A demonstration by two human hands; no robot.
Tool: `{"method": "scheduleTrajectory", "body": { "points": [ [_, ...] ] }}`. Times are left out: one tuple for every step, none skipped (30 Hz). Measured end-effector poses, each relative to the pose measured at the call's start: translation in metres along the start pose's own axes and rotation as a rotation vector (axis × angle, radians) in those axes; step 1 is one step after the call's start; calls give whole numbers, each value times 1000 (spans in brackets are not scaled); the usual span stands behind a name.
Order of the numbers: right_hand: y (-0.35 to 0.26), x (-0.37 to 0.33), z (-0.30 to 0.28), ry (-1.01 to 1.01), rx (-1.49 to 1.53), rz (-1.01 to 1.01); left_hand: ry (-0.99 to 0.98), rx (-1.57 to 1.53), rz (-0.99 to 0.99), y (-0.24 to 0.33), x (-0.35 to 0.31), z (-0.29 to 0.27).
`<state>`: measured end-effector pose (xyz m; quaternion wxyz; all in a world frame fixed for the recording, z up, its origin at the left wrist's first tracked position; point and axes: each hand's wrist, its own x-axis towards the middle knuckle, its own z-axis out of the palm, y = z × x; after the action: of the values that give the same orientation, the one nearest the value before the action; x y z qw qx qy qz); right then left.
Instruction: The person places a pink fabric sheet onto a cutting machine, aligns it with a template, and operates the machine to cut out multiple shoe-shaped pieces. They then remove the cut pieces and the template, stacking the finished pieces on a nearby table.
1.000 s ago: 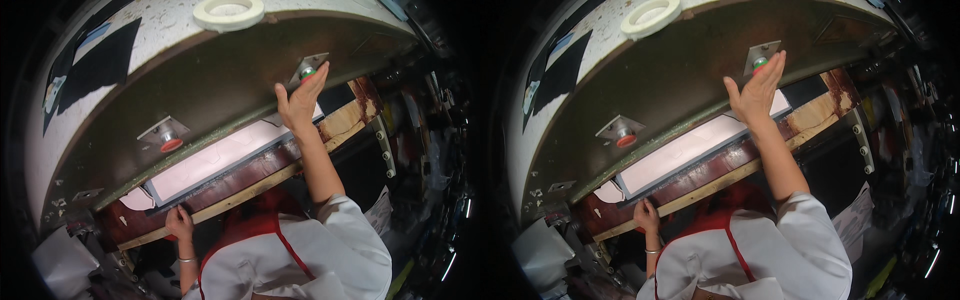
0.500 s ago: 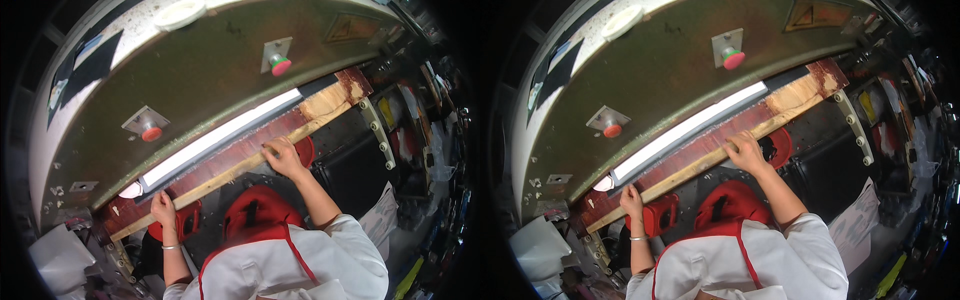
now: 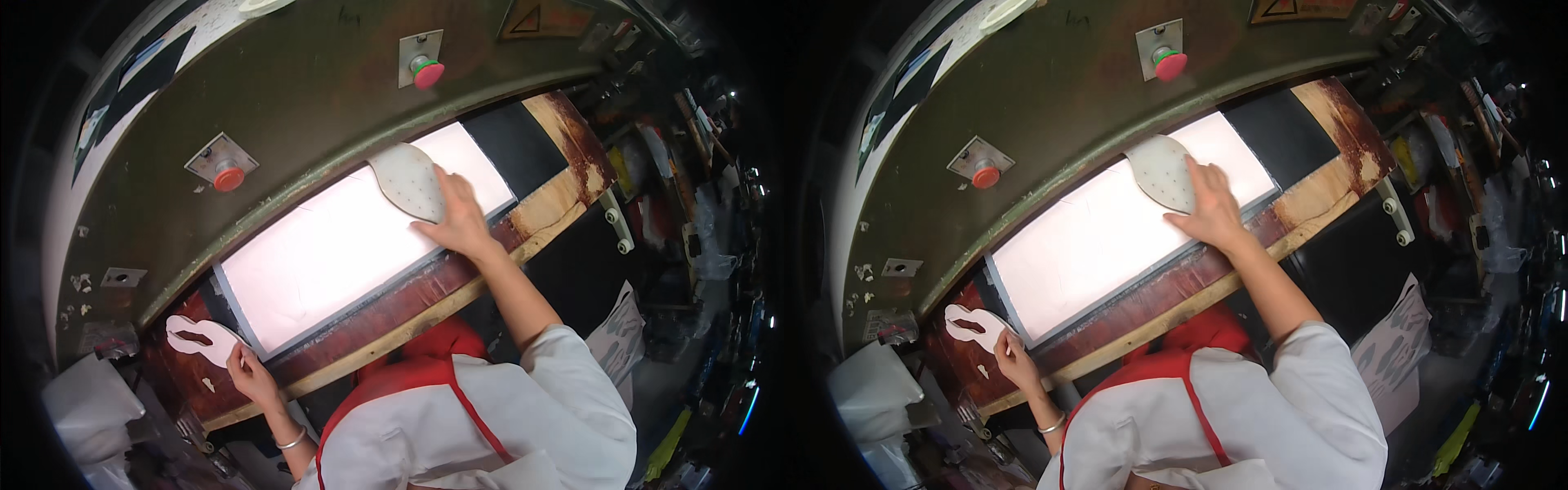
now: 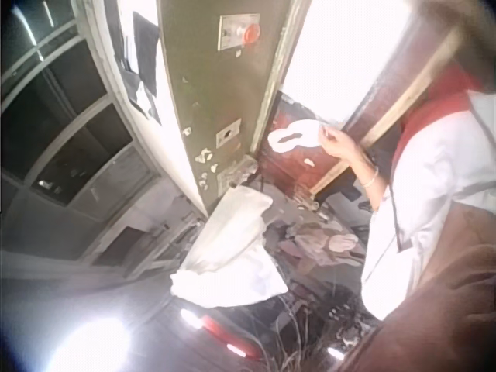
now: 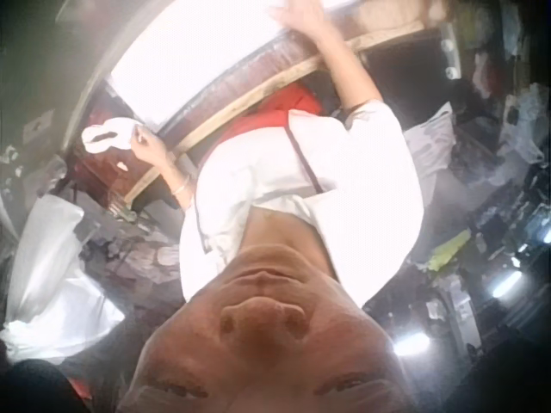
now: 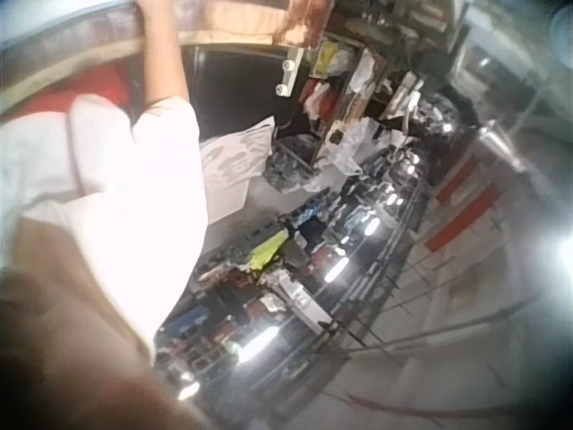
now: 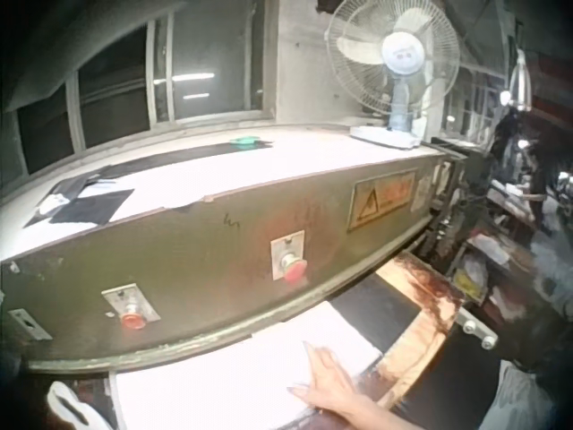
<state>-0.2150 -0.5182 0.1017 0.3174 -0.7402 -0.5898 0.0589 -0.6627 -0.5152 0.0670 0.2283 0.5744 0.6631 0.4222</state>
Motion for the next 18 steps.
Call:
{"method": "scheduleTrajectory", "body": {
  "points": [
    [0,-1,5,-59,-79,40,-89,106,97,-1,2,-3],
    [-1,-6,10,-32,-93,96,-150,126,-128,-1,1,-5],
    [-2,-15,13,2,-102,113,-220,103,-284,-2,1,-5],
    [-2,-25,13,38,-117,139,-292,86,-449,-3,-2,-4],
    [-3,-37,9,106,-123,110,-243,304,-316,-3,-6,-2],
    [-2,-46,6,94,-95,107,-238,184,-428,-3,-11,1],
    [-2,-54,0,99,-62,102,-264,143,-289,-2,-16,2],
    [-1,-58,-6,119,-27,92,-296,89,-209,-1,-21,5],
    [-3,-62,-14,96,-60,92,-282,230,-151,1,-26,5],
    [-3,-64,-23,79,30,188,-286,344,-107,4,-31,5],
    [-4,-65,-34,61,121,282,-271,427,0,7,-37,1],
    [-4,-65,-45,36,220,366,-302,484,-82,11,-42,-3],
    [-3,-66,-57,50,295,383,-313,513,-101,16,-47,-8],
    [-3,-68,-69,16,550,529,-313,504,-78,20,-50,-16],
    [-1,-69,-78,31,578,562,-332,549,-135,24,-54,-21],
    [0,-72,-84,57,624,580,-360,565,-162,26,-57,-29],
    [3,-75,-87,78,436,540,-373,557,-189,28,-59,-33],
    [6,-78,-87,107,250,502,-406,589,-185,28,-59,-38]
  ]
}}
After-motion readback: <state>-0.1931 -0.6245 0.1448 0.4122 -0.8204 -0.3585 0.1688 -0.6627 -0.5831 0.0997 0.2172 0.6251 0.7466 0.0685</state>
